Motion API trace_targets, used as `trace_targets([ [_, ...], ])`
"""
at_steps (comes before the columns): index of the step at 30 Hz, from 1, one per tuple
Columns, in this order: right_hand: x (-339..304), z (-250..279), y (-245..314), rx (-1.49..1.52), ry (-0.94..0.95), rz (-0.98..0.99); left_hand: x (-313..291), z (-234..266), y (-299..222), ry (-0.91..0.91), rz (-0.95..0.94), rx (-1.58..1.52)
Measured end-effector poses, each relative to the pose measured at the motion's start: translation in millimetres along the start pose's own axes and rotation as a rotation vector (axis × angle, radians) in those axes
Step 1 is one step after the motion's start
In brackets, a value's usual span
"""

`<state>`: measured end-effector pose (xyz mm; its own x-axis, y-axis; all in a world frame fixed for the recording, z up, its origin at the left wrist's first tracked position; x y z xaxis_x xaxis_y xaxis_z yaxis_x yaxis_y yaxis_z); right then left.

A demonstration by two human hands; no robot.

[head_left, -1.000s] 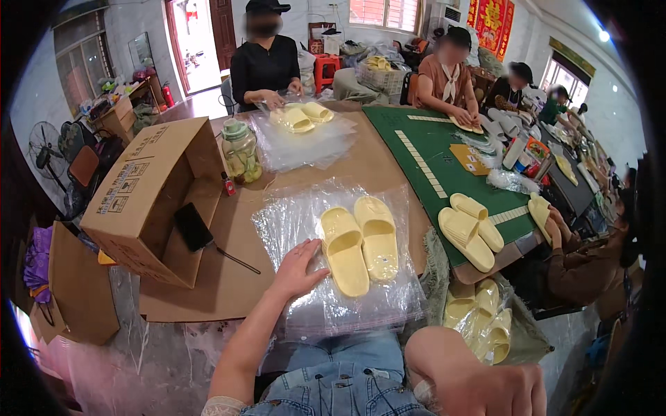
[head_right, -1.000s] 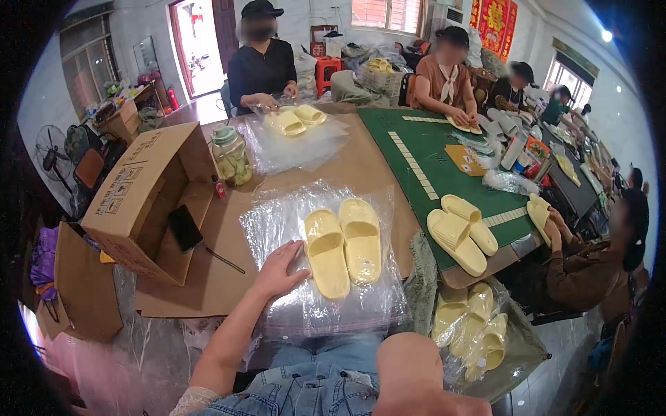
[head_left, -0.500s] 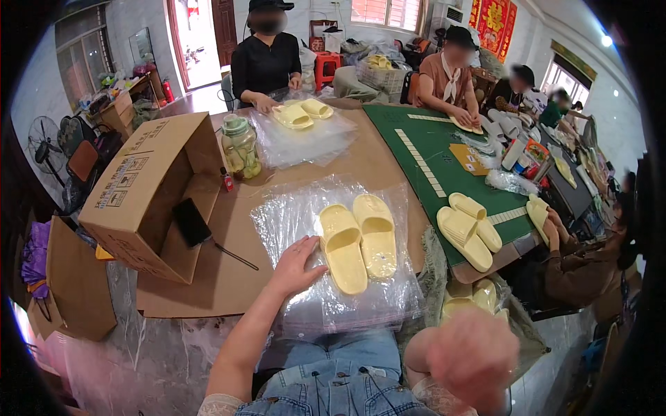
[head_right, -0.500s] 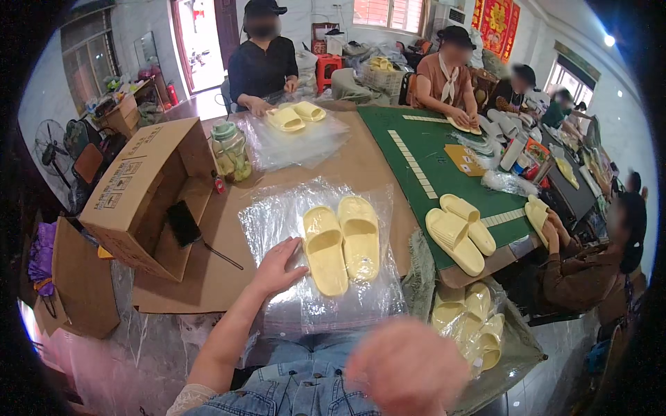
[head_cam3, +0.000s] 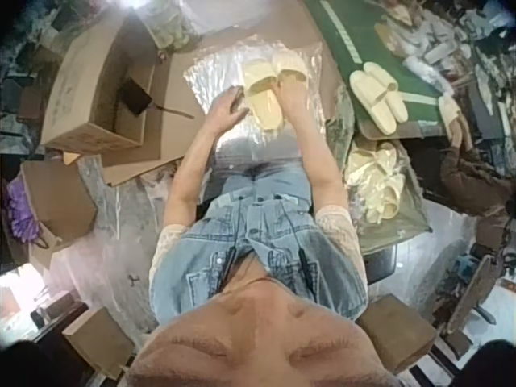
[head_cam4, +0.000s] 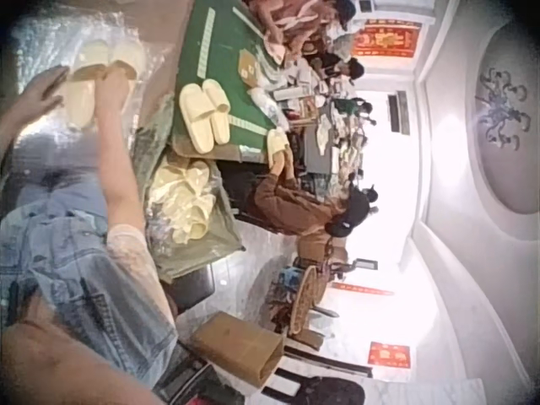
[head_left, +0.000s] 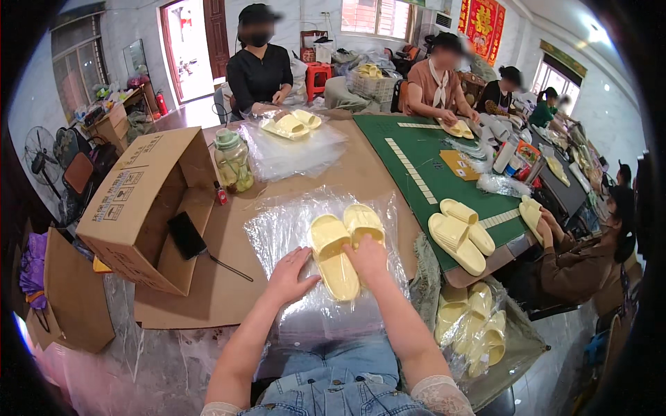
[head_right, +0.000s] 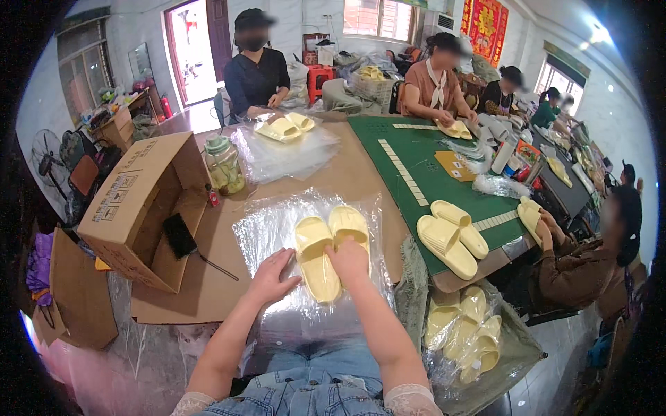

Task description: The person wraps pairs of yellow and white plastic slippers in bubble wrap at a long assembly table. They pick up a pair, place it on a sheet of bubble wrap, fold the wrap around the slippers, and set the wrapped package aside. The process is repeated for multiple pairs throughout the clip.

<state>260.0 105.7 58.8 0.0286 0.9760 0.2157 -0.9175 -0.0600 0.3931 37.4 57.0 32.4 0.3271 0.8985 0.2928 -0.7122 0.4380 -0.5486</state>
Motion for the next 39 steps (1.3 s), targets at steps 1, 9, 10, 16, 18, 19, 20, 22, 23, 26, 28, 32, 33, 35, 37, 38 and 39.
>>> trace_targets([
  [1,3.3,-5.5,-1.0,0.014,-0.017,-0.002,0.0,0.1,-0.2,-0.003,-0.003,0.003],
  [9,21.6,-18.6,-2.5,-0.035,0.071,0.109,-3.1,-0.2,2.3,-0.014,0.005,0.015],
  [10,25.3,-24.4,-5.3,-0.022,0.033,0.130,-2.1,-1.3,2.4,-0.013,0.000,0.009],
  [16,24.3,-44.0,-15.0,0.103,-0.175,0.152,-1.3,1.2,2.5,-0.084,-0.004,-0.051],
  [18,16.6,-38.0,-14.8,0.150,-0.125,0.135,-2.8,2.3,3.3,-0.102,0.031,-0.046],
  [19,9.4,-31.0,-15.7,0.168,-0.099,0.125,-3.7,1.5,6.7,-0.107,0.023,-0.015],
  [20,1.1,-26.5,-19.6,0.180,-0.090,0.138,-4.1,-1.7,11.6,-0.113,0.018,0.013],
  [22,-18.6,-16.6,-32.8,0.197,-0.069,0.160,-2.0,-5.4,19.0,-0.168,0.009,0.031],
  [23,-32.0,-9.4,-40.6,0.205,-0.049,0.147,-2.7,-7.0,19.9,-0.153,0.025,0.040],
  [26,-84.9,20.2,-78.1,0.254,-0.035,0.130,0.0,-5.7,9.2,-0.117,0.039,0.042],
  [28,-116.7,50.7,-100.3,0.260,-0.032,0.119,-1.9,-3.1,10.6,-0.137,0.040,0.056],
  [32,-184.2,126.0,-156.2,0.247,-0.060,-0.044,-2.0,-7.7,13.4,-0.171,0.055,0.015],
  [33,-197.5,144.0,-174.3,0.216,-0.076,-0.084,-2.1,-6.0,13.5,-0.159,0.065,0.007],
  [35,-229.6,168.8,-240.0,0.106,-0.148,-0.131,-0.5,-5.0,10.0,-0.141,0.044,0.042],
  [37,-249.4,206.9,-263.9,0.083,-0.227,-0.264,-3.2,-1.4,10.0,-0.174,0.039,0.032],
  [38,-259.3,218.2,-276.9,0.082,-0.257,-0.375,-2.9,1.5,10.7,-0.164,0.013,0.024],
  [39,-268.9,225.5,-292.1,0.081,-0.285,-0.483,-2.9,-3.4,17.2,-0.148,0.035,0.059],
])
Point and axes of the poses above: each hand's wrist, its own x-axis towards the middle knuckle, its own z-axis out of the back of the hand, y = z × x, the point moved 5 cm from there along x, towards the middle knuckle
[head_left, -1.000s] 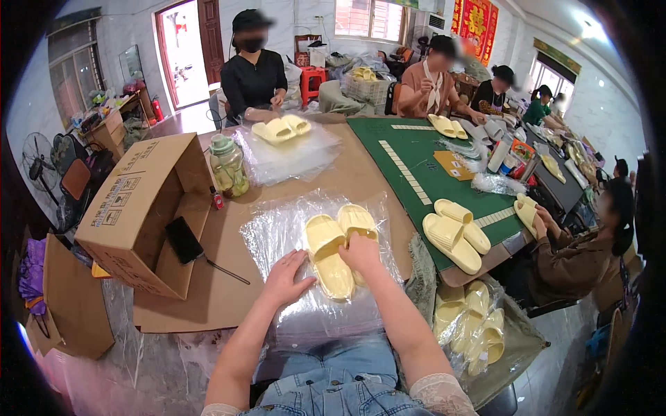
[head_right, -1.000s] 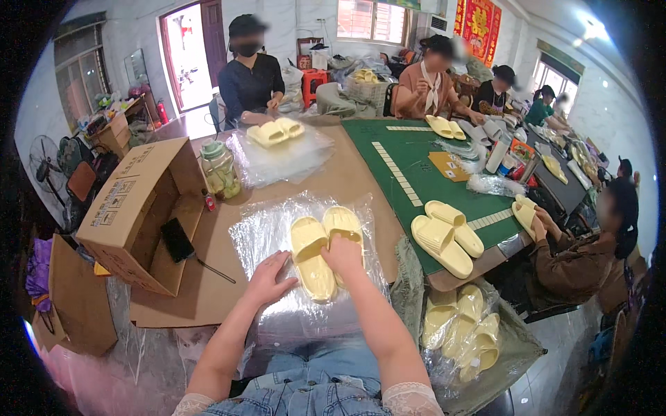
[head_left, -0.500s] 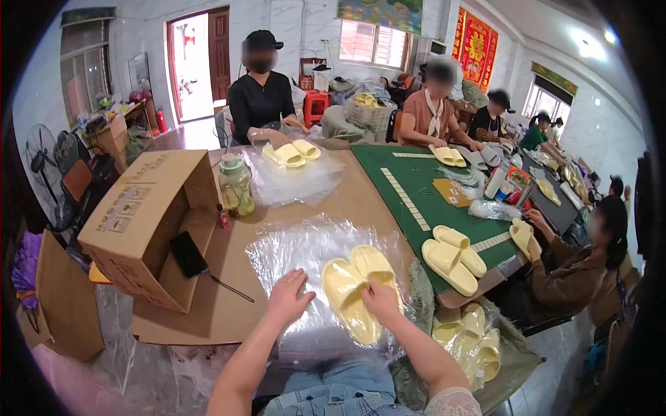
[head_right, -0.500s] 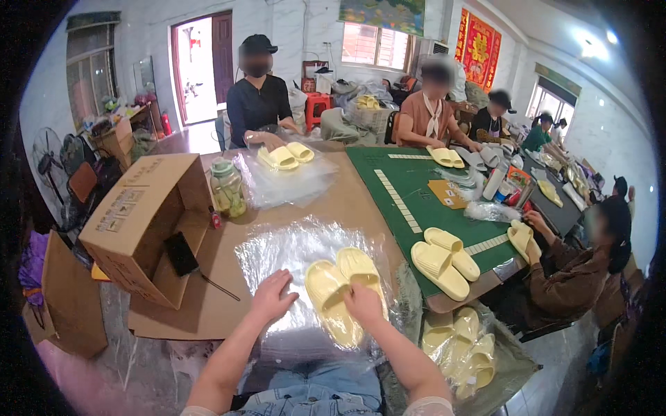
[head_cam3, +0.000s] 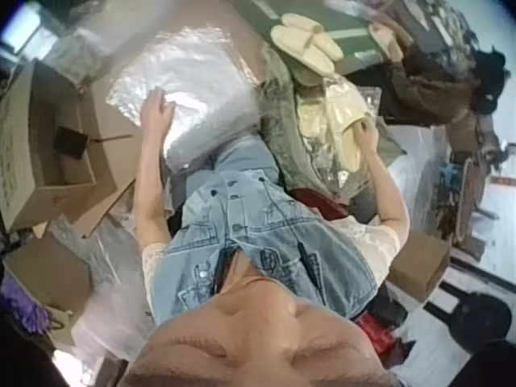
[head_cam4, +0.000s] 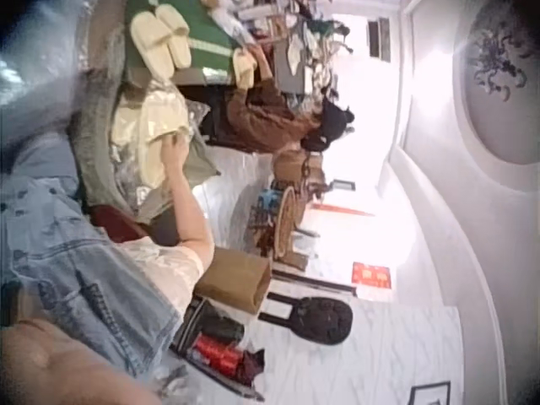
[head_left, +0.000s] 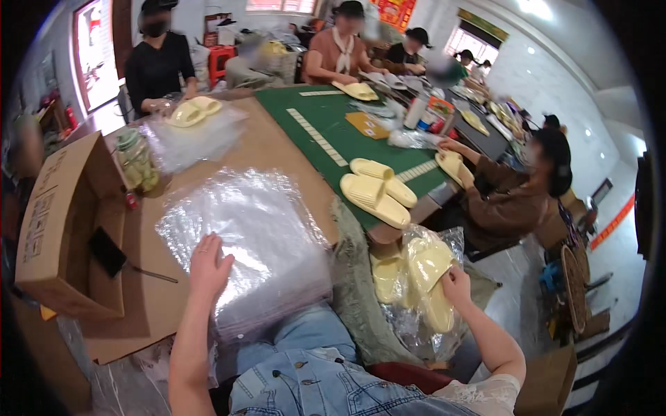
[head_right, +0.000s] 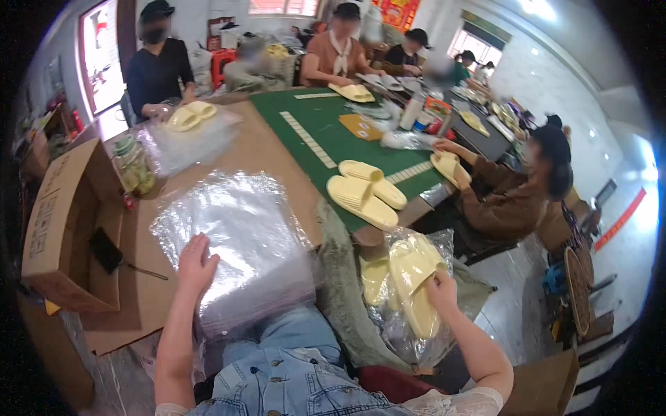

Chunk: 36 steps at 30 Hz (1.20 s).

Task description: The person wraps pairs of yellow and white plastic slippers in bubble wrap at a long assembly table. They pick up a pair, place it on a sheet of bubble wrap, fold the wrap around the slippers, and set the wrapped package aside. The process is repeated for multiple pairs throughout the clip.

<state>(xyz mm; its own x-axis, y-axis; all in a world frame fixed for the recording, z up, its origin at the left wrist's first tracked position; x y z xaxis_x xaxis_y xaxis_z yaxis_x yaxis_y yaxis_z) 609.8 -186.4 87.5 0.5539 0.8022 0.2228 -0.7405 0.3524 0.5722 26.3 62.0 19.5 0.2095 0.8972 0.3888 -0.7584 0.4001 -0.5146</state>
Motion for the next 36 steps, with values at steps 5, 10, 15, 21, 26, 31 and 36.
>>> trace_targets([
  [5,2.2,-38.4,-143.3,0.122,0.220,-0.539,3.5,-8.6,8.4,0.000,-0.064,0.019],
  [10,-13.9,-115.1,-186.6,-0.568,0.186,-0.382,7.2,-3.8,10.6,-0.016,-0.018,0.093],
  [15,-8.2,-132.7,-207.0,-0.564,0.283,-0.477,18.0,-4.7,34.7,-0.090,0.036,0.172],
  [21,-13.6,-105.6,-181.7,-0.758,1.066,-0.552,32.4,-11.1,47.1,-0.150,0.090,0.165],
  [26,58.8,-82.2,-13.5,-0.900,0.532,0.067,30.6,-14.0,48.2,-0.179,0.096,0.185],
  [31,168.1,-112.5,78.7,-0.241,0.099,0.276,36.2,-13.8,57.2,-0.225,0.108,0.172],
  [36,248.6,-181.0,76.1,-0.221,0.113,0.181,41.8,-7.1,38.6,-0.190,0.069,0.067],
])
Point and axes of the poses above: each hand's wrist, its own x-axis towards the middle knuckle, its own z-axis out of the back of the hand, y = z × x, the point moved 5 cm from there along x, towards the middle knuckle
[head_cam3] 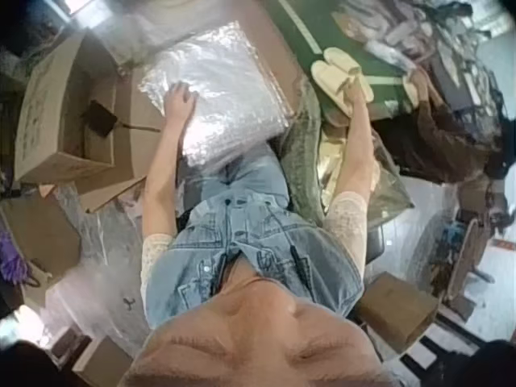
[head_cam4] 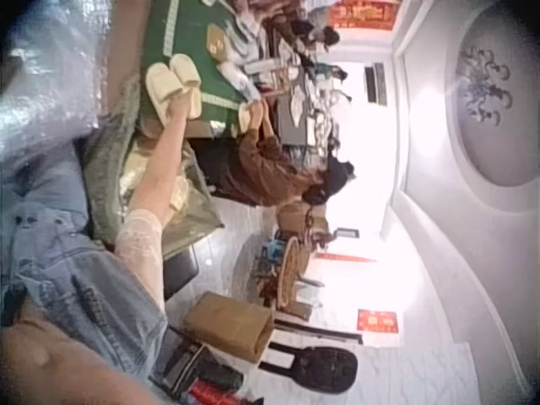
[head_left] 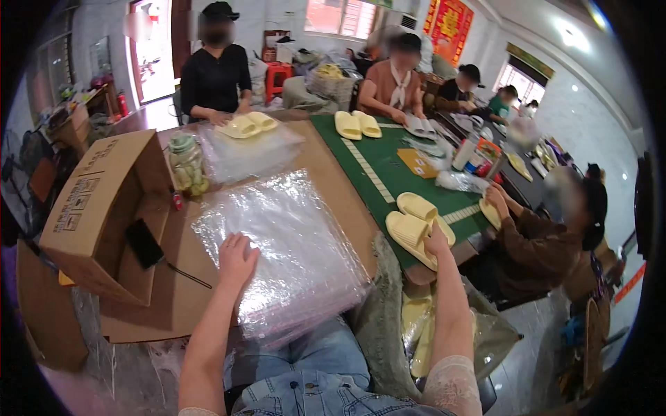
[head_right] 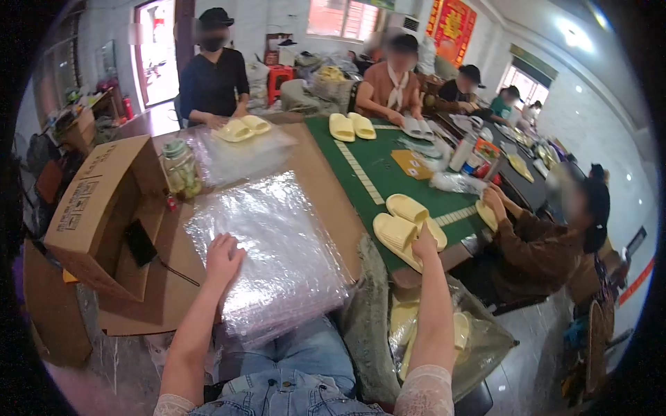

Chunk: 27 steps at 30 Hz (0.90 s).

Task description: The person wraps pairs of yellow and white plastic slippers in bubble wrap at a long assembly table. They pick up a pair, place it on a sheet of bubble wrap, fold the wrap around the slippers, and set the wrapped package aside. The process is repeated for multiple pairs throughout the clip.

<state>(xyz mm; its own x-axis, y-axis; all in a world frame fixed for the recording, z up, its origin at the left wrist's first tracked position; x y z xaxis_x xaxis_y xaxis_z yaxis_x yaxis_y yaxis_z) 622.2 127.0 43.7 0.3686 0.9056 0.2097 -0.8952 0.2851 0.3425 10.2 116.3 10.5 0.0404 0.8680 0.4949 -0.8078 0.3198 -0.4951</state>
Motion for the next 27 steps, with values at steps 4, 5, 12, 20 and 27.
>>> trace_targets([
  [4,7.0,-19.7,19.2,-0.036,-0.137,-0.046,-3.6,24.1,-24.3,-0.115,-0.170,-0.092],
  [5,3.8,-21.8,30.4,-0.075,-0.129,-0.021,-4.7,30.5,-28.5,-0.127,-0.226,-0.091],
  [12,-46.0,-5.7,53.1,-0.223,-0.098,0.033,-48.0,32.4,-88.6,0.381,-0.401,-0.083],
  [20,5.6,-34.1,42.6,-0.273,-0.090,0.001,-63.1,16.4,-90.7,0.507,-0.337,-0.015],
  [27,7.7,-33.9,30.7,-0.073,-0.016,0.062,-63.3,12.6,-87.1,0.414,-0.318,-0.074],
])
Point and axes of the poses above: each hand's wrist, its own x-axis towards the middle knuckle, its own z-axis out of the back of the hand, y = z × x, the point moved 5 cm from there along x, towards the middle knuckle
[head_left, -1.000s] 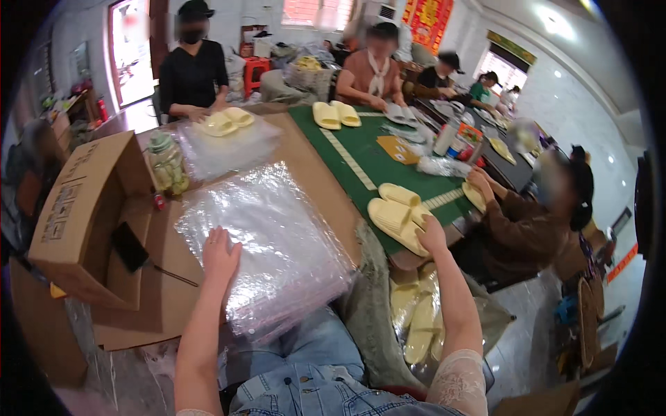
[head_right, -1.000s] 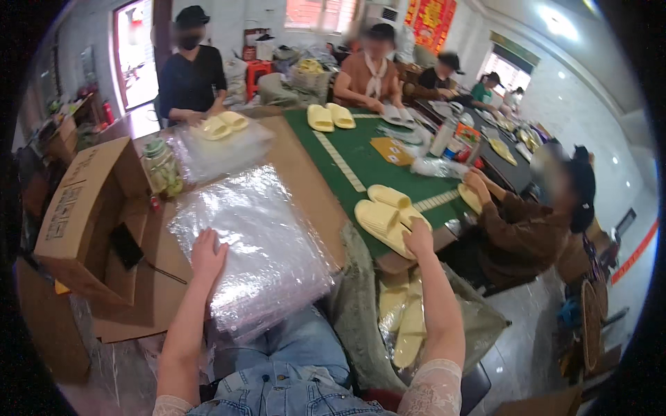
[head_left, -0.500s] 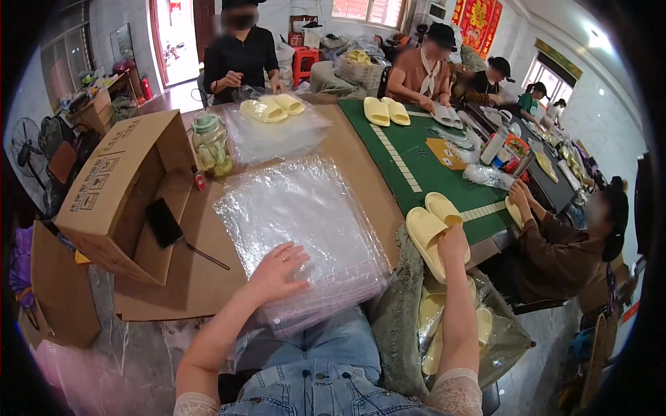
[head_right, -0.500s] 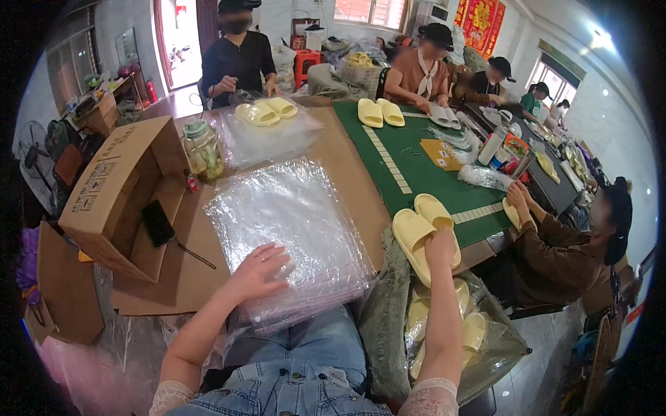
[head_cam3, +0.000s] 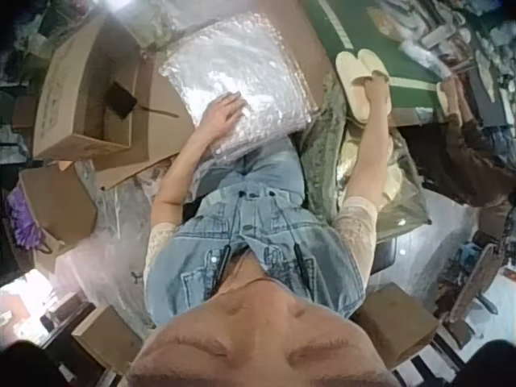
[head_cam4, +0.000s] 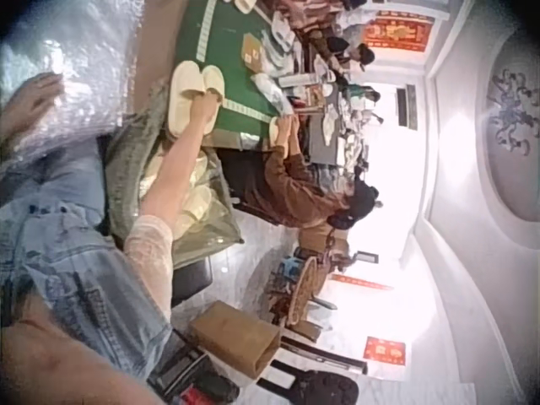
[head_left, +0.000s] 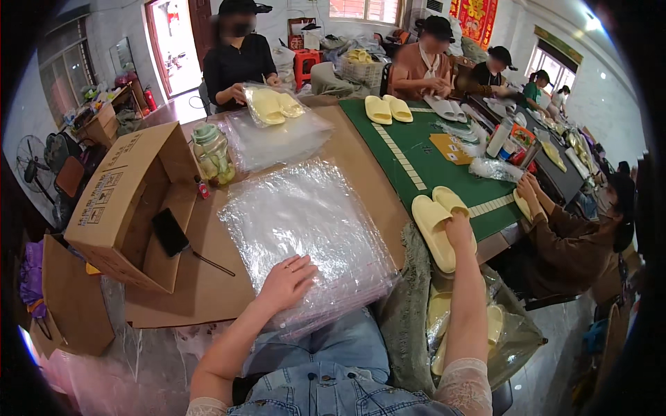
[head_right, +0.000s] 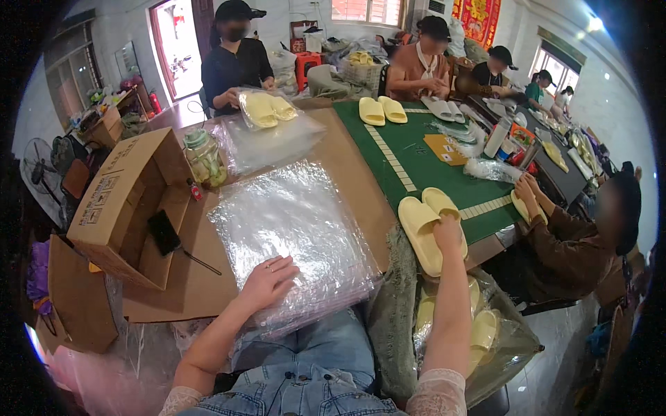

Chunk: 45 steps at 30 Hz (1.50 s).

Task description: The person wraps pairs of yellow and white plastic slippers in bubble wrap at a long assembly table. They pick up a pair, place it on a sheet of bubble wrap, fold the wrap around the slippers, and set the wrapped package aside. The process is repeated for multiple pairs throughout the clip.

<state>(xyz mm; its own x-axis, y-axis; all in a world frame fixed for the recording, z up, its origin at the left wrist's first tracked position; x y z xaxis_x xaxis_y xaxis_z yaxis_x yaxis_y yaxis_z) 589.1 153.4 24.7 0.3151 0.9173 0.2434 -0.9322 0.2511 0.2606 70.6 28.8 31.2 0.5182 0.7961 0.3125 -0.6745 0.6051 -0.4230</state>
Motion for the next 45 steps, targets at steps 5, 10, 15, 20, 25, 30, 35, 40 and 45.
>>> trace_targets([
  [5,-40.7,15.8,11.1,0.059,-0.093,-0.056,5.6,-1.8,-0.1,0.043,0.025,-0.030],
  [10,-69.9,27.0,24.4,0.042,-0.120,-0.126,-3.3,-3.4,-19.7,0.136,-0.021,0.121],
  [15,-72.3,18.9,18.4,0.091,-0.205,-0.073,-3.1,-10.9,-9.2,0.007,-0.007,0.054],
  [20,-74.9,20.3,24.5,0.067,-0.097,-0.079,0.8,-2.1,-5.8,0.065,0.181,-0.183],
  [25,-77.6,18.5,20.1,0.138,-0.093,-0.042,2.9,3.4,-33.9,-0.056,0.066,0.153],
  [30,-92.6,39.3,32.1,0.318,-0.110,0.030,-3.8,-10.0,-11.9,-0.038,0.065,-0.065],
  [35,-137.6,75.0,88.1,0.417,-0.320,0.242,2.2,0.8,-3.0,-0.133,0.445,-1.149],
  [40,-171.4,23.8,197.9,1.357,0.493,0.013,18.5,27.9,-45.9,-0.140,0.225,-2.260],
  [45,-200.1,3.4,283.9,2.052,0.958,-0.281,10.3,7.9,-50.9,-0.266,0.312,-2.544],
])
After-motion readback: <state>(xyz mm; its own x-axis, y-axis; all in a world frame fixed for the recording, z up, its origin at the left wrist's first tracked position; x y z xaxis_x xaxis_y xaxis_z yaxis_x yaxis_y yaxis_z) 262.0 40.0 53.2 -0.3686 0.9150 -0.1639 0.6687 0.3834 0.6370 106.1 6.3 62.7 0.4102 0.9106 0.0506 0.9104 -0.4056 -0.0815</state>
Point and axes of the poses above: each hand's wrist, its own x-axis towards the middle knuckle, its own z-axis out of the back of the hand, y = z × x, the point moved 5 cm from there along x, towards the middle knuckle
